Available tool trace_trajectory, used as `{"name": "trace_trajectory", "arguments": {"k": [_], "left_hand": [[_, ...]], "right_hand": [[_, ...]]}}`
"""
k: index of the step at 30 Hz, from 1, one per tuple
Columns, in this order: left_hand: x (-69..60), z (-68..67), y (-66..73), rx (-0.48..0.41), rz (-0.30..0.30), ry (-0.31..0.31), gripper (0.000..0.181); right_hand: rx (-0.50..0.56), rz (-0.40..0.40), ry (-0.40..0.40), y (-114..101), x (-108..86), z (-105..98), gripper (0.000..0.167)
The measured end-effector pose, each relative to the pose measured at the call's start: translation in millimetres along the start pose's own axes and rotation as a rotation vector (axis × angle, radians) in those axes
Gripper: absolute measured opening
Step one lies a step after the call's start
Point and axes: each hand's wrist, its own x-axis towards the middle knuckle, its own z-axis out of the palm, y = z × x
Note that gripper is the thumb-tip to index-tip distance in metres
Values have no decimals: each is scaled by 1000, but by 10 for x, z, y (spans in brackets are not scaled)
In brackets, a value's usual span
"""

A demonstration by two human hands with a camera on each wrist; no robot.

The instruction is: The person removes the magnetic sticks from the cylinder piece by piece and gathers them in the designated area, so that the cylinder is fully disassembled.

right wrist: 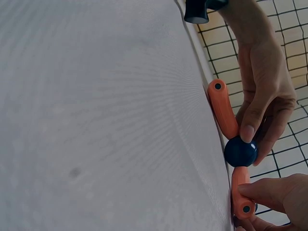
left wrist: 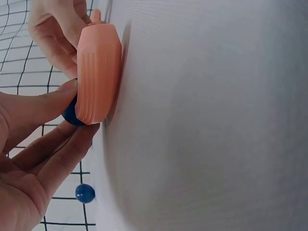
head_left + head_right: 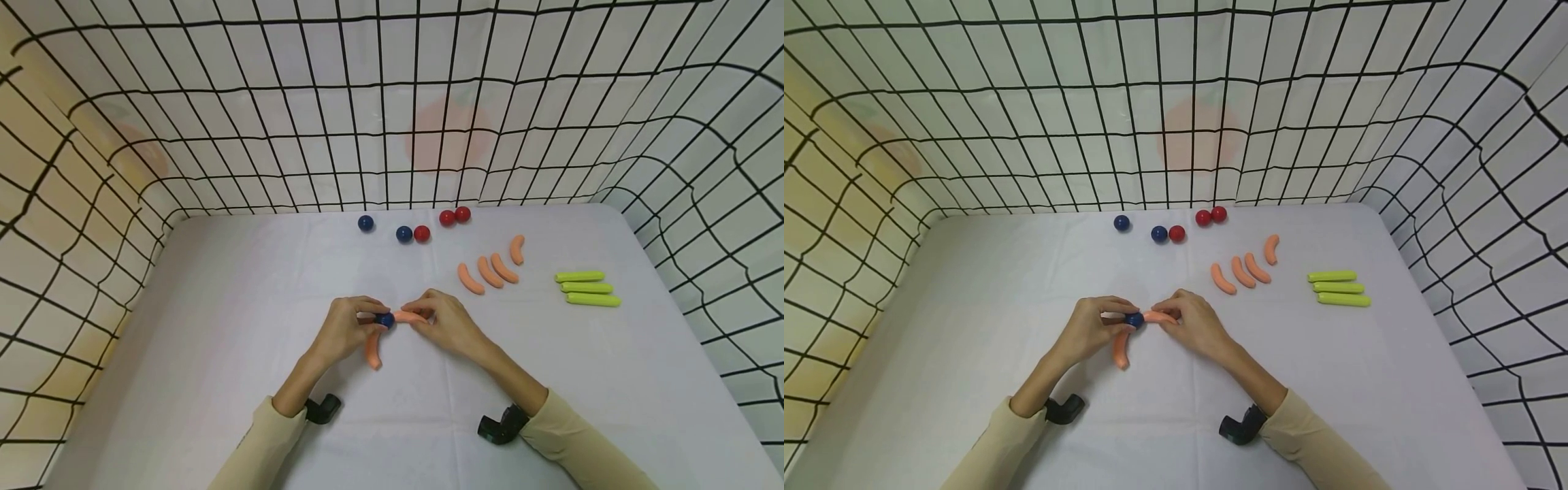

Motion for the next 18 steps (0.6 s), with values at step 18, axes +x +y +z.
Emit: {"name": "trace_trajectory", "arguments": {"k": [18], "left_hand": [[19, 31, 6, -11, -3, -17, 28]], "right_hand": [[44, -5, -7, 32, 66, 37, 26]]}}
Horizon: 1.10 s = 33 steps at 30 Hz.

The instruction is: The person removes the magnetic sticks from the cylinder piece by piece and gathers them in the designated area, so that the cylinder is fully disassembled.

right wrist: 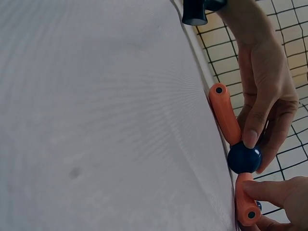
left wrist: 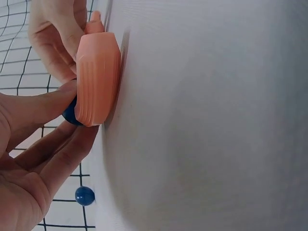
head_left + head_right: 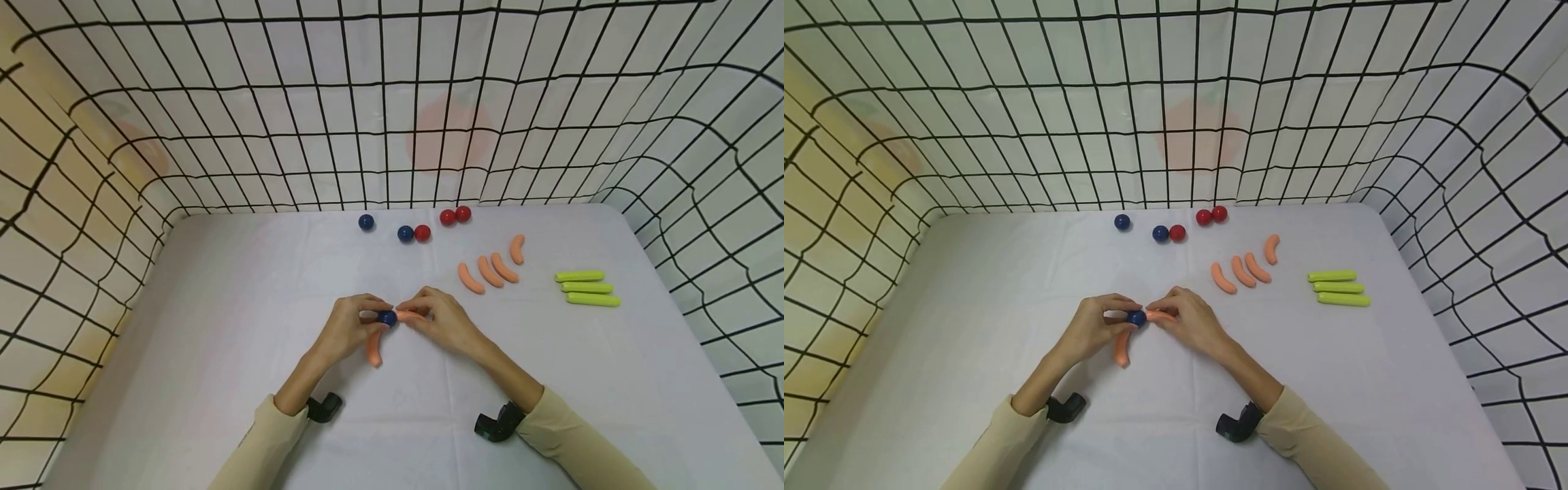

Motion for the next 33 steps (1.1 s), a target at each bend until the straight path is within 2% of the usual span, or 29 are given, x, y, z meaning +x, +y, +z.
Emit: {"name": "trace_trajectory", "arguments": {"k": [7, 14, 20, 26, 33], "left_hand": [[14, -5, 10, 52, 25, -1, 27], [3, -16, 41, 51, 26, 5, 26], [-29, -45, 48, 43, -36, 14, 26], [-35, -37, 22, 52, -32, 10, 27], [-41, -33, 24, 70, -31, 19, 28]], "right_hand": [[-21, -14, 13, -17, 4, -14, 24], [-42, -32, 31, -10, -15, -35, 24], [-76, 58, 106, 66, -65, -116, 22], [-50, 95, 105, 88, -75, -180, 26], [53, 202, 135, 159, -74, -300, 30]]}}
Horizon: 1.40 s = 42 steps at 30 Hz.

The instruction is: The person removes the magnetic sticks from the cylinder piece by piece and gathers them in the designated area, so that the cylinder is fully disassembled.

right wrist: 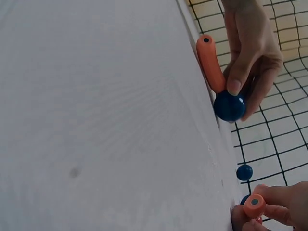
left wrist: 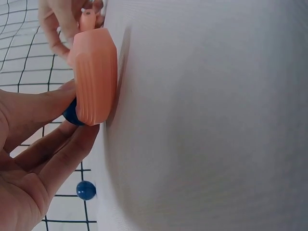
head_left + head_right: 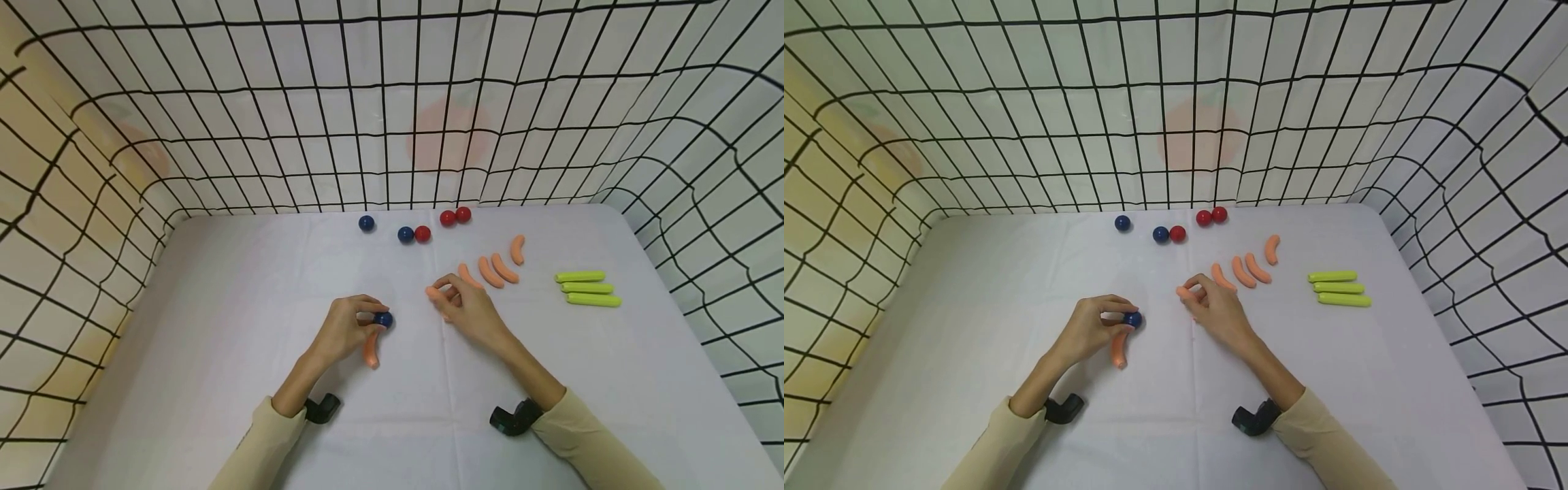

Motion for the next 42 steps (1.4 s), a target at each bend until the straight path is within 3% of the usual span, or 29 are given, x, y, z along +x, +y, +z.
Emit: {"name": "trace_trajectory", "arguments": {"k": [7, 13, 21, 25, 30, 34, 38, 42], "left_hand": [[-4, 5, -14, -1, 25, 23, 27], [4, -14, 5, -19, -11, -5, 28], [6, -18, -12, -19, -10, -20, 28], [1, -16, -14, -24, -7, -19, 27], [-2, -12, -8, -20, 2, -17, 27], [2, -6, -11, -20, -11, -20, 28], [5, -3, -20, -20, -9, -19, 28], [4, -5, -20, -24, 3, -16, 28]], "right_hand": [[50, 81, -23, 113, 9, -80, 33], [118, 154, -74, 129, 2, -131, 37], [216, 176, -54, 120, -14, -153, 33], [257, 195, -13, 109, -22, -162, 33], [317, 220, 114, 95, -33, -208, 38], [295, 133, 201, 159, -24, -223, 38], [139, -28, 272, 196, -8, -177, 30], [-26, -97, 292, 169, -8, -133, 25]]}}
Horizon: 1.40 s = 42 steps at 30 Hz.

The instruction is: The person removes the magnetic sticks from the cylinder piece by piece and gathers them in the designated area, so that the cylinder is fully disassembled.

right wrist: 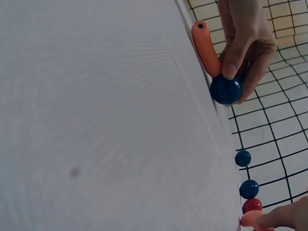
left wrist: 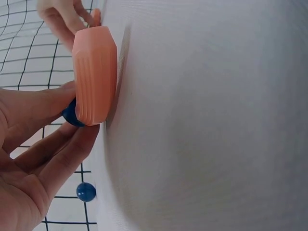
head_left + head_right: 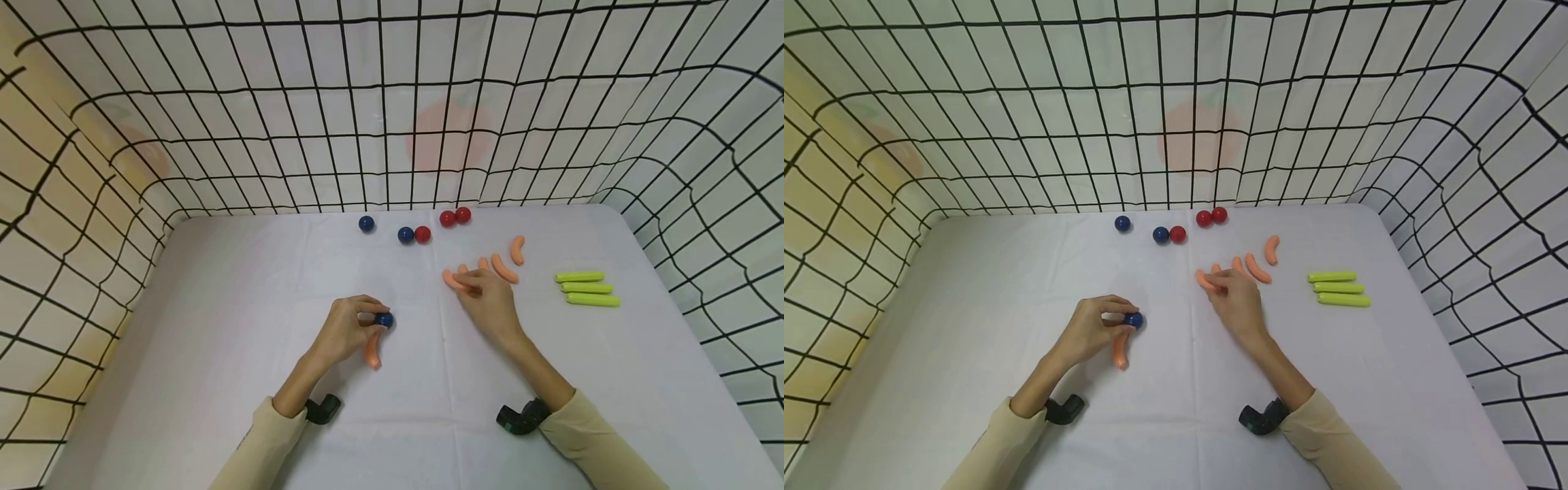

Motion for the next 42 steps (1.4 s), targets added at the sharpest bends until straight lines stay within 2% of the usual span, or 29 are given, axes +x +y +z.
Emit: {"name": "trace_trajectory", "arguments": {"k": [7, 11, 15, 18, 20, 22, 25, 27, 29, 31, 36, 42], "left_hand": [[1, 13, 8, -13, 1, 22, 28], [11, 33, 17, 10, 26, 45, 28], [20, 46, 23, 36, 41, 76, 27], [30, 57, 23, 31, 31, 95, 26], [36, 65, 26, 32, 30, 109, 25], [46, 75, 27, 38, 32, 122, 24], [59, 90, 38, 49, 43, 137, 25], [67, 102, 43, 51, 42, 144, 24], [70, 112, 50, 53, 42, 150, 24], [73, 122, 52, 53, 34, 156, 24], [77, 132, 62, 61, 7, 165, 23], [92, 103, 50, 77, -1, 175, 25]], "right_hand": [[-233, -49, -40, -19, -26, 18, 26], [-312, -60, -44, -31, -30, 9, 30], [-343, -76, -41, -51, -33, 8, 31], [-310, -98, -42, -124, -57, 14, 29], [-239, -122, -85, -217, -93, 29, 27], [-136, -143, -172, -331, -147, 66, 26], [13, -139, -357, -481, -254, 164, 29], [65, -122, -451, -544, -326, 246, 33], [74, -118, -501, -580, -389, 327, 34], [67, -130, -508, -598, -433, 396, 31], [69, -176, -469, -597, -482, 482, 19], [79, -205, -479, -590, -498, 465, 22]]}}
